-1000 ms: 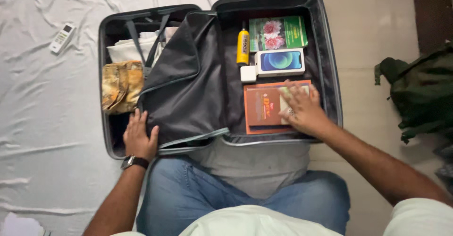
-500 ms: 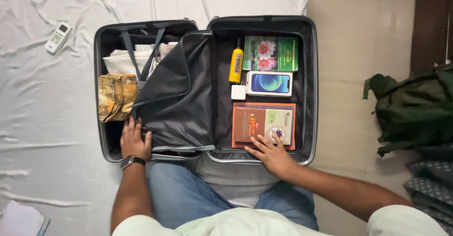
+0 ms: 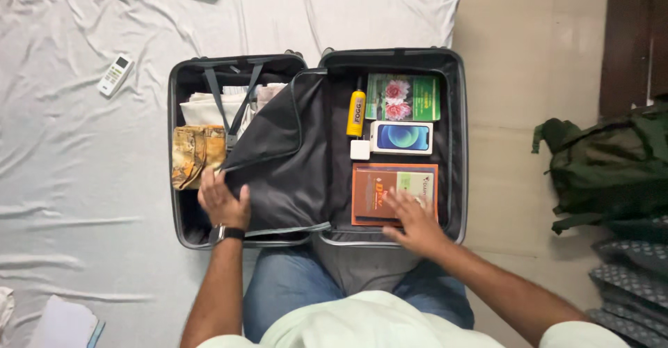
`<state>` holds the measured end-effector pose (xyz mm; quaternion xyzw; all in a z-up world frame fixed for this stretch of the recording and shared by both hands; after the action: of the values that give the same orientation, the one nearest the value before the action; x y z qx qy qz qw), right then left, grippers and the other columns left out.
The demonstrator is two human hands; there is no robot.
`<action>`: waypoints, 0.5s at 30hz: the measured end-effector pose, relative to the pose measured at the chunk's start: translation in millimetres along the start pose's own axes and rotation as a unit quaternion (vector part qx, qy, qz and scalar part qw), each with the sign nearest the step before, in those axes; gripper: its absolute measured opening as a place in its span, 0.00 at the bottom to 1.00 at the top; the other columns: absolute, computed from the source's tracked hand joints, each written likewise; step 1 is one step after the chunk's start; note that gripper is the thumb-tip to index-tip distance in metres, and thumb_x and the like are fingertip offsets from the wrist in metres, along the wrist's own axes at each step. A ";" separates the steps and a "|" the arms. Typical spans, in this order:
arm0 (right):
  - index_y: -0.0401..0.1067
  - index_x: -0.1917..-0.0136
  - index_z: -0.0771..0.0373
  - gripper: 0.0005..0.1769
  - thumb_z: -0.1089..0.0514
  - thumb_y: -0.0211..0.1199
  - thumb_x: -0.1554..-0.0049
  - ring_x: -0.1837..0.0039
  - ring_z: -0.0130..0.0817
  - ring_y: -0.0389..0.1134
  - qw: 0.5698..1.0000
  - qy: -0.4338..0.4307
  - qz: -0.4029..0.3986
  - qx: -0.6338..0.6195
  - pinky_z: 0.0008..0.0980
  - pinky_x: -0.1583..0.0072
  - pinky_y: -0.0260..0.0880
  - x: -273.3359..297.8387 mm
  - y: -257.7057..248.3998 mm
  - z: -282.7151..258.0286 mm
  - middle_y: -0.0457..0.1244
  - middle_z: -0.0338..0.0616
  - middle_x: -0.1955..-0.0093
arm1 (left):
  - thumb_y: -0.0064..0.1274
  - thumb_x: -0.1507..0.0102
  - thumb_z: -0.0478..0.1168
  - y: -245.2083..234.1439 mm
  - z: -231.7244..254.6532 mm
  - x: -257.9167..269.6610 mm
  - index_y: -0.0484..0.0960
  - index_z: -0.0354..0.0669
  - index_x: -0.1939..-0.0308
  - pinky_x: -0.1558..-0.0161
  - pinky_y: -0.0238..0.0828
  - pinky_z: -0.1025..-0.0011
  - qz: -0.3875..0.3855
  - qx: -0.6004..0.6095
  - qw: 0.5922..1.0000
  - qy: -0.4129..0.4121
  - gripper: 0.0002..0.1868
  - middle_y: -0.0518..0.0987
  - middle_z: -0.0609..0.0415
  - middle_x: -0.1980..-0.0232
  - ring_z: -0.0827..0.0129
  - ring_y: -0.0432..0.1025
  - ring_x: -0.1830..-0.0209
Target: The person folds a yellow patterned cloth by hand, places it into a suitcase among other clothes and boxes, and then fastens the internal luggage straps and a mesh divider.
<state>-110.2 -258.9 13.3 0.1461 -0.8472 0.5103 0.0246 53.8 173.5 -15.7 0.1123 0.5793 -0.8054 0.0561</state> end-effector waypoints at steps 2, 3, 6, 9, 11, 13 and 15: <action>0.50 0.19 0.50 0.46 0.32 0.58 0.43 0.17 0.43 0.43 0.998 0.023 0.052 0.013 0.62 0.24 0.33 -9.8 -19.0 11.5 0.45 0.47 0.16 | 0.58 0.41 0.51 -12.5 33.2 -21.4 0.67 0.40 0.30 0.23 0.44 0.43 0.005 0.037 0.999 0.012 0.39 0.59 0.40 0.20 0.48 0.50 0.18; 0.50 0.18 0.50 0.46 0.33 0.57 0.42 0.16 0.44 0.42 0.995 0.033 0.085 0.035 0.62 0.24 0.33 -17.9 -31.8 18.5 0.45 0.49 0.16 | 0.58 0.41 0.51 -18.5 51.6 -35.1 0.66 0.40 0.29 0.23 0.44 0.44 0.002 0.068 0.997 0.031 0.39 0.58 0.40 0.19 0.48 0.49 0.17; 0.49 0.17 0.52 0.48 0.33 0.57 0.43 0.15 0.48 0.41 0.983 0.076 0.157 0.060 0.62 0.23 0.31 -28.3 -74.2 42.6 0.43 0.52 0.15 | 0.59 0.40 0.52 -34.8 113.1 -62.2 0.65 0.40 0.27 0.23 0.43 0.44 -0.001 0.076 0.994 0.081 0.41 0.56 0.38 0.19 0.46 0.48 0.17; 0.48 0.17 0.53 0.49 0.32 0.57 0.43 0.15 0.51 0.41 0.971 0.101 0.207 0.065 0.62 0.23 0.32 -17.3 -112.6 68.7 0.42 0.53 0.14 | 0.57 0.38 0.52 -48.0 160.5 -68.3 0.64 0.43 0.25 0.23 0.42 0.44 0.008 0.119 0.988 0.093 0.40 0.56 0.39 0.18 0.45 0.47 0.17; 0.48 0.16 0.53 0.50 0.32 0.58 0.42 0.16 0.52 0.42 0.967 0.100 0.228 0.059 0.62 0.23 0.34 1.2 -131.9 81.5 0.42 0.53 0.14 | 0.48 0.31 0.54 -52.1 178.2 -59.8 0.62 0.45 0.23 0.21 0.45 0.48 0.037 0.284 0.958 0.010 0.35 0.54 0.40 0.16 0.47 0.48 0.15; 0.46 0.16 0.53 0.51 0.33 0.59 0.43 0.16 0.52 0.43 0.967 0.089 0.234 0.046 0.61 0.24 0.35 27.2 -146.9 89.9 0.42 0.52 0.14 | 0.41 0.29 0.57 -48.3 188.8 -43.2 0.60 0.47 0.23 0.21 0.49 0.50 0.035 0.443 0.892 -0.086 0.34 0.53 0.41 0.16 0.47 0.49 0.16; 0.45 0.16 0.53 0.51 0.36 0.60 0.43 0.17 0.54 0.43 0.965 0.069 0.254 0.023 0.60 0.24 0.36 60.9 -164.8 95.8 0.41 0.55 0.14 | 0.35 0.30 0.62 -39.6 195.3 -25.1 0.58 0.48 0.23 0.25 0.52 0.51 0.004 0.587 0.787 -0.188 0.36 0.53 0.43 0.18 0.47 0.51 0.19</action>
<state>-113.3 -427.9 120.4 -0.1087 -0.8410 0.5277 -0.0502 46.7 0.5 86.1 -0.0270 -0.0278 -0.9951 0.0904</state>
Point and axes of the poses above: each hand's wrist, its own x-axis away from the middle knuckle, its own y-axis out of the palm, z = x × y, the point moved 5 cm from there along -x, towards the middle knuckle
